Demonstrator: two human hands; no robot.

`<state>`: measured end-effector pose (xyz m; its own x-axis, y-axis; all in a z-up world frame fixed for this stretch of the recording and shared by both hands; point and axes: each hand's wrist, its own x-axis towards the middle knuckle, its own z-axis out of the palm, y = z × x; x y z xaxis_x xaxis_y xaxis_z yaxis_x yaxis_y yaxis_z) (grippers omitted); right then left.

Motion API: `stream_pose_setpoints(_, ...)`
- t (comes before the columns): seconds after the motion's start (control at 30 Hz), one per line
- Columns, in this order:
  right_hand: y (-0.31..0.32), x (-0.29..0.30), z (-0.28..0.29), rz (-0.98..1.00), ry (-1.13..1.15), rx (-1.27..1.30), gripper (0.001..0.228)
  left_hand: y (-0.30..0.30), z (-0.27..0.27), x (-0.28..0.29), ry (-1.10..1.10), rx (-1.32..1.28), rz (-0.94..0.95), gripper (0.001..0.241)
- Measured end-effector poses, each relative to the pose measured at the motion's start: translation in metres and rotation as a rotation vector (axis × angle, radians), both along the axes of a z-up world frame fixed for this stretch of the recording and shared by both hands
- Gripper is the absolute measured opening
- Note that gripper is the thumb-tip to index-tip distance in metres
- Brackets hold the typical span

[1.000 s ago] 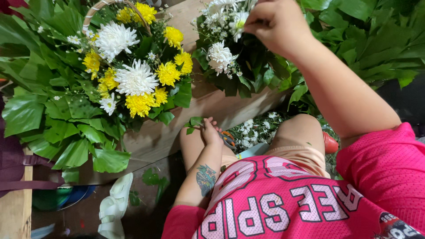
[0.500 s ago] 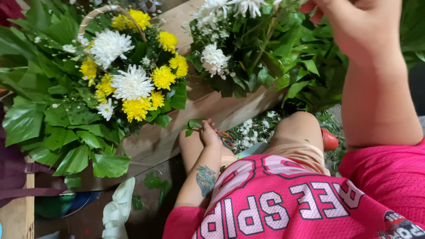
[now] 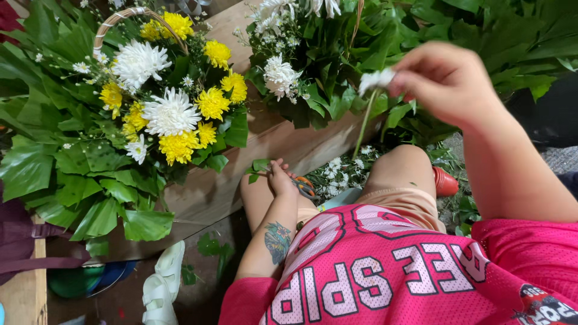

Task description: The person arranges flowers into a basket by hand and using shears to cut stems.

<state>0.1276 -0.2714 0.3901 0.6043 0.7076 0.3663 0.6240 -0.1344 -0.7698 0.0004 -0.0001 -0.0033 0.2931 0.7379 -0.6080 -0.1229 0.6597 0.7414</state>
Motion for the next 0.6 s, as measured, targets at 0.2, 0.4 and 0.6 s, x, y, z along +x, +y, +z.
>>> stream_pose_setpoints(0.2, 0.032, 0.003, -0.002, -0.007, -0.412, -0.359, 0.029, -0.002, 0.004, 0.001, -0.002, -0.023, 0.013, 0.039)
stream_pose_setpoints(0.4, 0.11, -0.006, 0.01, 0.12, -0.775, -0.091, 0.032, 0.004, -0.013, 0.006, -0.072, -0.068, 0.05, 0.03)
stream_pose_setpoints(0.6, 0.177, -0.008, -0.016, -0.172, -1.032, -0.468, 0.075, 0.001, 0.008, 0.0, -0.047, -0.066, 0.04, 0.019)
